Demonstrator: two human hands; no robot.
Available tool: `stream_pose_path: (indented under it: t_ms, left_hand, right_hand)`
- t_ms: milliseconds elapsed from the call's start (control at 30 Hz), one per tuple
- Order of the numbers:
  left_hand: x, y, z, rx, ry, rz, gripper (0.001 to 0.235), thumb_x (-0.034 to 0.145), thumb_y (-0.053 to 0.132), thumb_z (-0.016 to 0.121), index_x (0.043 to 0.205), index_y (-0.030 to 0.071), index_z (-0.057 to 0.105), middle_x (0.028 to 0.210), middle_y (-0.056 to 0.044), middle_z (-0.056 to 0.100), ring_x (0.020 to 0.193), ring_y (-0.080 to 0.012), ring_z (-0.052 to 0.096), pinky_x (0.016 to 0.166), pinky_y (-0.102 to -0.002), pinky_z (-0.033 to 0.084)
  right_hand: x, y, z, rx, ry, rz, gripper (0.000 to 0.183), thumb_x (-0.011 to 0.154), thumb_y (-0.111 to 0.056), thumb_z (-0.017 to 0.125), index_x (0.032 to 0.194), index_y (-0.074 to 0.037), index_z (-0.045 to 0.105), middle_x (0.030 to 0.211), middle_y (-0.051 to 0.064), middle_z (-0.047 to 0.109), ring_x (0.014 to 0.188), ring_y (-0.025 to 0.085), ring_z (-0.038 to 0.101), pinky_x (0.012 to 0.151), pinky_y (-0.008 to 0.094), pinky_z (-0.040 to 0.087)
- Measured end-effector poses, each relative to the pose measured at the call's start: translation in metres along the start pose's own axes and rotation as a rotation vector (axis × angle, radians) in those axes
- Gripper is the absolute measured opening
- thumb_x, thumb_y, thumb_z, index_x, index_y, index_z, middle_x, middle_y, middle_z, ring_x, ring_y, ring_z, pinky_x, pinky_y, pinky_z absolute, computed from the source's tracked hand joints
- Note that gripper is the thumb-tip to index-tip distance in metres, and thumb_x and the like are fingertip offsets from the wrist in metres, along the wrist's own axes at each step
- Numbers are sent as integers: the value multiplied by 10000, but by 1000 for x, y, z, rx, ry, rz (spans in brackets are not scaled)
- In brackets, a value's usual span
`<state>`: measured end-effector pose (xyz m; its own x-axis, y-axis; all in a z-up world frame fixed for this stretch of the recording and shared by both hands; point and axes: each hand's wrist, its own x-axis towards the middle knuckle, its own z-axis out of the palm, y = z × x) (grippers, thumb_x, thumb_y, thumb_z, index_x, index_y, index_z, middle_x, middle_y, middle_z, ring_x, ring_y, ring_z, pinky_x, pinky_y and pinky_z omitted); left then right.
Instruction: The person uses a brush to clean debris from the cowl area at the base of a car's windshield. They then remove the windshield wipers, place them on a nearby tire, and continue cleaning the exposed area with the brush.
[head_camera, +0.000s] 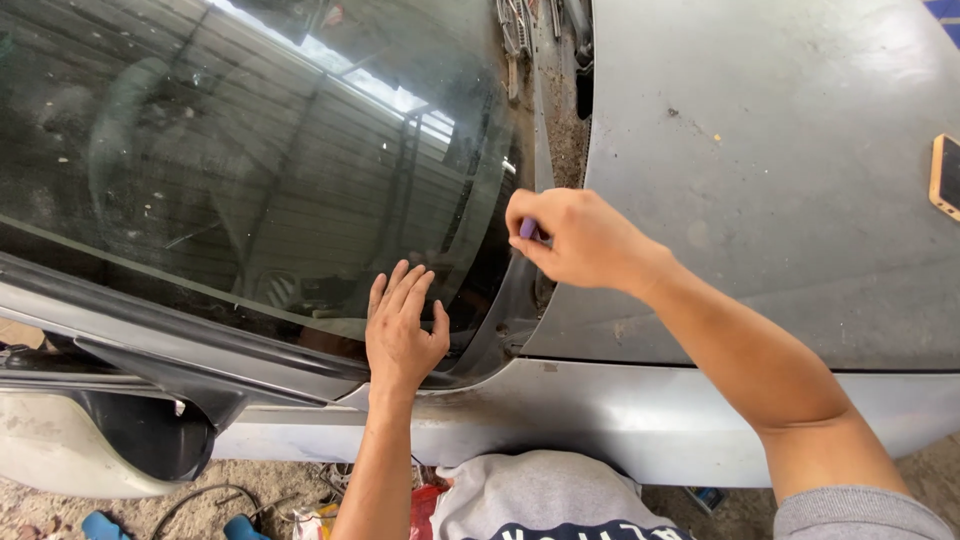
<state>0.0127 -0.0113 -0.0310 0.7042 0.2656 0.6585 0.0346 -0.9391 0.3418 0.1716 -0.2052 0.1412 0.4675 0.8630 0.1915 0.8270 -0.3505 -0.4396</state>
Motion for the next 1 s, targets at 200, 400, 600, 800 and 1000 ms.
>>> stream_pose_path:
  t_ms: [200, 400, 600, 800, 1000]
  left_hand:
    - [0, -1, 1, 15, 2, 19, 376, 842, 144, 709, 1212, 89, 740, 1265, -82, 727, 1315, -251, 618, 1207, -435, 374]
    - [-1, 3, -3, 18, -15, 12, 366, 840, 121, 701, 1201, 76, 747, 1256, -86, 736, 1314, -252, 620, 1206, -433, 374]
    - [0, 1, 0, 41, 16, 31, 394, 799, 121, 721, 1190, 87, 746, 1249, -78, 739, 1299, -249, 632, 1193, -437, 391]
    - [2, 7, -6, 14, -16, 4, 372, 831, 107, 700, 1199, 75, 744, 1255, -96, 733, 1307, -268, 622, 1202, -449, 383]
    - [3, 7, -4, 20, -14, 13, 343, 846, 119, 708, 1185, 77, 746, 1260, -95, 733, 1309, -263, 621, 1198, -448, 386]
  right_hand:
    - [-19, 12, 31, 407, -160, -33, 151, 946, -245, 734, 938, -144, 623, 728, 77, 707, 731, 289, 725, 726, 404, 584]
    - [2, 76, 28, 87, 583, -140, 134, 957, -150, 808, 900, -167, 688, 800, 0, 740, 735, 213, 722, 734, 304, 588]
    - [-23, 75, 2, 559, 510, 96, 156, 991, -214, 781, 955, -153, 642, 575, 6, 620, 501, 117, 601, 574, 247, 544]
    - [-38, 114, 14, 619, 458, 180, 112, 875, -54, 828, 899, -75, 720, 778, 101, 737, 621, 126, 671, 655, 259, 575]
    - [-48, 118, 3, 639, 721, 156, 176, 1001, -87, 790, 932, -48, 633, 707, 108, 694, 583, 132, 659, 614, 252, 565]
